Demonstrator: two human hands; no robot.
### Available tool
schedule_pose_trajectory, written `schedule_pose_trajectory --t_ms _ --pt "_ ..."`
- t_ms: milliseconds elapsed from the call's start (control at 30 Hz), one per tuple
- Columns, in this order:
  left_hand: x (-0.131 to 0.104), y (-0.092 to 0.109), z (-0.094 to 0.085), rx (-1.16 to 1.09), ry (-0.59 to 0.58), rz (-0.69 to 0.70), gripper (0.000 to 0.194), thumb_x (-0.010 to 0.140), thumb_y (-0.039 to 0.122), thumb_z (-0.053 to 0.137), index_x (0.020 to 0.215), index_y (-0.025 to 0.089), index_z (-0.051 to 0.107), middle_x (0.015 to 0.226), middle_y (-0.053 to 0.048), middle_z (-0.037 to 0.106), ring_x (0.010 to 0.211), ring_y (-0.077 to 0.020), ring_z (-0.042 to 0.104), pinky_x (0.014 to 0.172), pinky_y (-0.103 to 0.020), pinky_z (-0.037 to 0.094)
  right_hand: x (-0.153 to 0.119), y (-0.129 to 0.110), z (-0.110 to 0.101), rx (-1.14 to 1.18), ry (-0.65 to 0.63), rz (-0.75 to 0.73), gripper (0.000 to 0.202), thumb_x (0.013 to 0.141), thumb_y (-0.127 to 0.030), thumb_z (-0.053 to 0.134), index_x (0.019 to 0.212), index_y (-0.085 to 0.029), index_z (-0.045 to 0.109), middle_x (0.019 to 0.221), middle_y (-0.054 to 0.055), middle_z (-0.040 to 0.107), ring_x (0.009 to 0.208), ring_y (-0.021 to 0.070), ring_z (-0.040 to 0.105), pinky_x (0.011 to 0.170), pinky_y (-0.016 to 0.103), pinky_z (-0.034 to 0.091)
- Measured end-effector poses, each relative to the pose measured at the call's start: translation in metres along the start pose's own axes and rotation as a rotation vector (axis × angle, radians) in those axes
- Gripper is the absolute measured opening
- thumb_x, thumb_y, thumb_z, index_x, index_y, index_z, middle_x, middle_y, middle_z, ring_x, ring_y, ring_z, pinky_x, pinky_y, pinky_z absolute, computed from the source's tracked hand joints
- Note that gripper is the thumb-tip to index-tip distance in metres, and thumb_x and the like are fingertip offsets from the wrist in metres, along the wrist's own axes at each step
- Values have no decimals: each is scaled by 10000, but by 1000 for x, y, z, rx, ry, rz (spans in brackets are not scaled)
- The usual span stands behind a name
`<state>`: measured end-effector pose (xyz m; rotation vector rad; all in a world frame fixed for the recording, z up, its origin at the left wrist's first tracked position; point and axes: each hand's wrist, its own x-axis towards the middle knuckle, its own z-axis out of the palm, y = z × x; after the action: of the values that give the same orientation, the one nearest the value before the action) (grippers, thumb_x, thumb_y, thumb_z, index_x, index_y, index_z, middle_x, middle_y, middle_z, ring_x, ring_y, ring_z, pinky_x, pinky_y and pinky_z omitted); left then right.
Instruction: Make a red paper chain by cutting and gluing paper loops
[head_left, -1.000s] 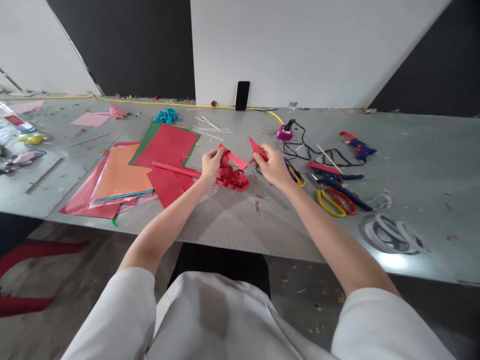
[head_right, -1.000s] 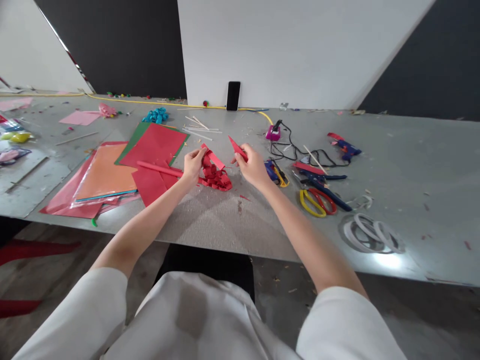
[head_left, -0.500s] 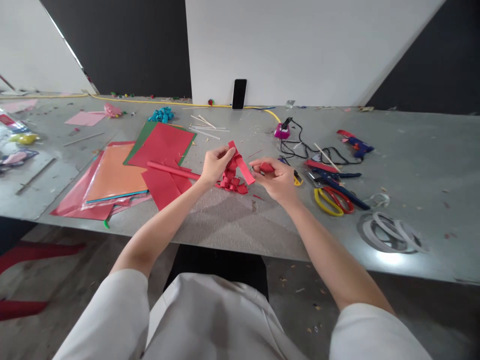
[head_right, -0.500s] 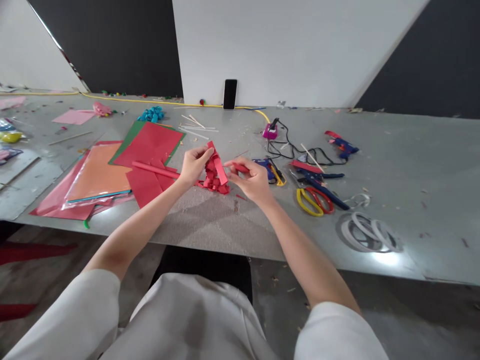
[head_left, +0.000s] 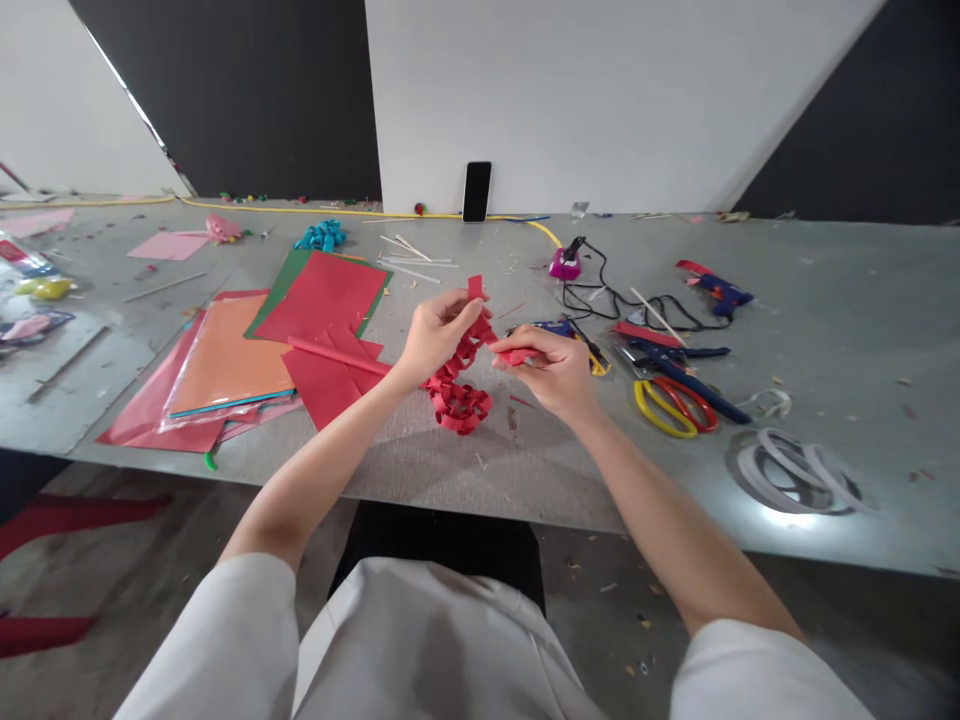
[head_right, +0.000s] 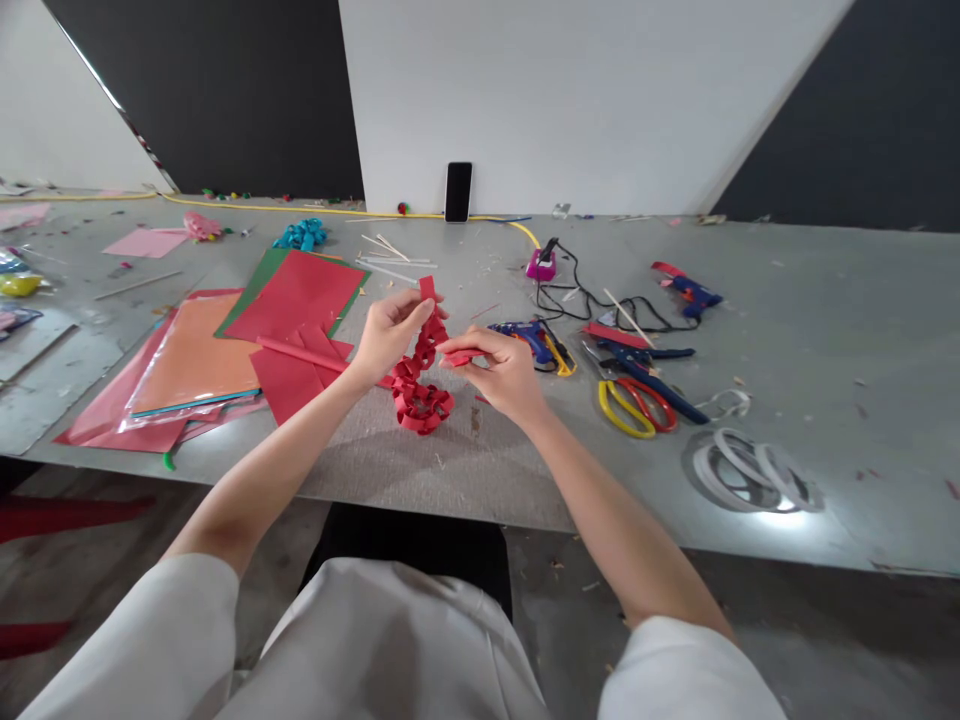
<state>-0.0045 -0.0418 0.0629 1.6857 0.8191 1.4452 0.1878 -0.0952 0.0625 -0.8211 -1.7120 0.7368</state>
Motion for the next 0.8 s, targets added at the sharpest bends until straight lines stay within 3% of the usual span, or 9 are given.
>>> schedule_pose_trajectory --t_ms 100,200,333,500,633,800 --pt "-2 -1 1 13 -93 34 245 1011 384 639 1080 176 749 961 -88 802 862 -154 748 797 -265 566 2 -2 0 24 47 101 305 777 -565 877 866 -276 836 772 22 724 702 185 632 659 348 521" --pt "-4 -1 2 90 -114 83 213 1027 336 608 1043 176 748 997 -96 814 929 -166 769 852 -271 569 2 -1 -2 48 77 133 341 748 -571 891 887 -264 839 795 29 750 705 186 637 642 339 516" --pt "-5 -2 3 105 -105 76 233 1043 338 575 1086 165 725 1023 -99 825 916 -163 783 840 -260 574 2 3 -5 97 87 100 326 747 -560 894 878 -267 838 735 13 722 628 155 586 592 314 474" --pt "-7 -3 5 139 -63 59 256 1025 341 617 1221 180 648 964 -86 831 861 -170 782 844 -292 586 4 6 -5 142 11 168 403 743 -543 908 619 -209 721 538 -14 587 509 112 481 520 288 375" --pt "-12 -2 8 173 4 121 456 982 243 676 1399 225 492 936 -30 823 827 -142 767 836 -276 574 5 11 1 209 107 216 472 778 -539 888 557 -204 641 509 -24 542 485 98 428 500 287 321" --pt "-16 -1 12 306 -52 288 97 994 161 585 1060 190 650 884 -21 772 780 -109 712 765 -232 533 6 19 6 338 167 208 480 819 -490 875 536 -211 605 509 -30 518 491 100 422 517 296 314"
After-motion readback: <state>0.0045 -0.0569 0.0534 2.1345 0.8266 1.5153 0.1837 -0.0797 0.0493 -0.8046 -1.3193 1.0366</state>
